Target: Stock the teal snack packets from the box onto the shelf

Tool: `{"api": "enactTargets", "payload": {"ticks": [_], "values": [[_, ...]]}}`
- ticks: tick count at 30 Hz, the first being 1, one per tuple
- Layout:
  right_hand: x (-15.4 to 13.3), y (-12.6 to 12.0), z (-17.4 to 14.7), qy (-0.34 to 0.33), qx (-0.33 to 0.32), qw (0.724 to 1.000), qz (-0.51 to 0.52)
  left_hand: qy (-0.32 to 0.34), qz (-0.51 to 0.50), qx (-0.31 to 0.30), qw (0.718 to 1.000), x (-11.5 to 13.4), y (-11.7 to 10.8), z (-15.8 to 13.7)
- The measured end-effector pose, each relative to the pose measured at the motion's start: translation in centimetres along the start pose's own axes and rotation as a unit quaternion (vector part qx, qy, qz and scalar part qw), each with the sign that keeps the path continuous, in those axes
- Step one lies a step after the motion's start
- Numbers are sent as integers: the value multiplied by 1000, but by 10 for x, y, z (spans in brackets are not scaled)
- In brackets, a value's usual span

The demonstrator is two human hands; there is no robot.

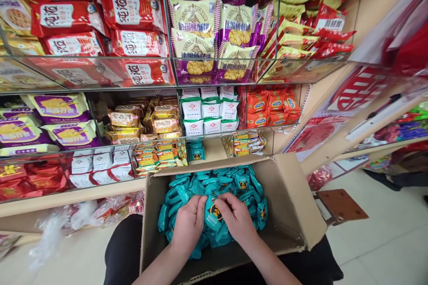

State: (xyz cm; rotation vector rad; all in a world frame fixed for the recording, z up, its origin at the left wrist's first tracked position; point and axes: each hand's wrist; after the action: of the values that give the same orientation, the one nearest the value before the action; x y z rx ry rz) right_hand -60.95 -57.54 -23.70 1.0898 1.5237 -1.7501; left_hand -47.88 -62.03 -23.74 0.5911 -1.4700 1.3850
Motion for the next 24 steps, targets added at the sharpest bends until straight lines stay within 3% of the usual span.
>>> {"api": "enactTargets", "payload": {"ticks": [3, 5, 7, 9, 12, 14, 19, 24], "values": [[3, 1, -7, 63, -136, 984, 97, 14, 10, 17, 1000, -9, 0, -4], [1, -6, -7, 71, -172, 978, 93, 18, 9, -13, 1000, -9, -7, -3], [-6, -20, -1, 13, -132, 991, 19, 58, 23, -38, 997, -3, -23, 4], [-15, -41, 15, -80, -42, 992, -88, 134, 67, -30, 988, 5, -47, 21], [-28, -73, 50, -198, 62, 954, -218, 205, 188, 16, 961, 10, -85, 56], [-32, -85, 78, -229, 49, 929, -286, 164, 245, 22, 955, 3, -102, 79], [-17, -74, 149, -131, -148, 900, -390, -41, 236, -13, 971, -19, -107, 100], [8, -27, 209, -65, -215, 874, -431, -47, 233, -2, 971, -23, -101, 95]]}}
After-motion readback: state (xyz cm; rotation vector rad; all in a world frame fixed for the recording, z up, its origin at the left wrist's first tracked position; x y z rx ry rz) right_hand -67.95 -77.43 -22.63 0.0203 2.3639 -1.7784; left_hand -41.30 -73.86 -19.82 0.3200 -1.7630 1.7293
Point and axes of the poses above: each hand's wrist, its own z-axis towards the middle knuckle, its own y-axis out of the palm, x = y × z, and after that the axes turned 14 degrees about -z, right-handed
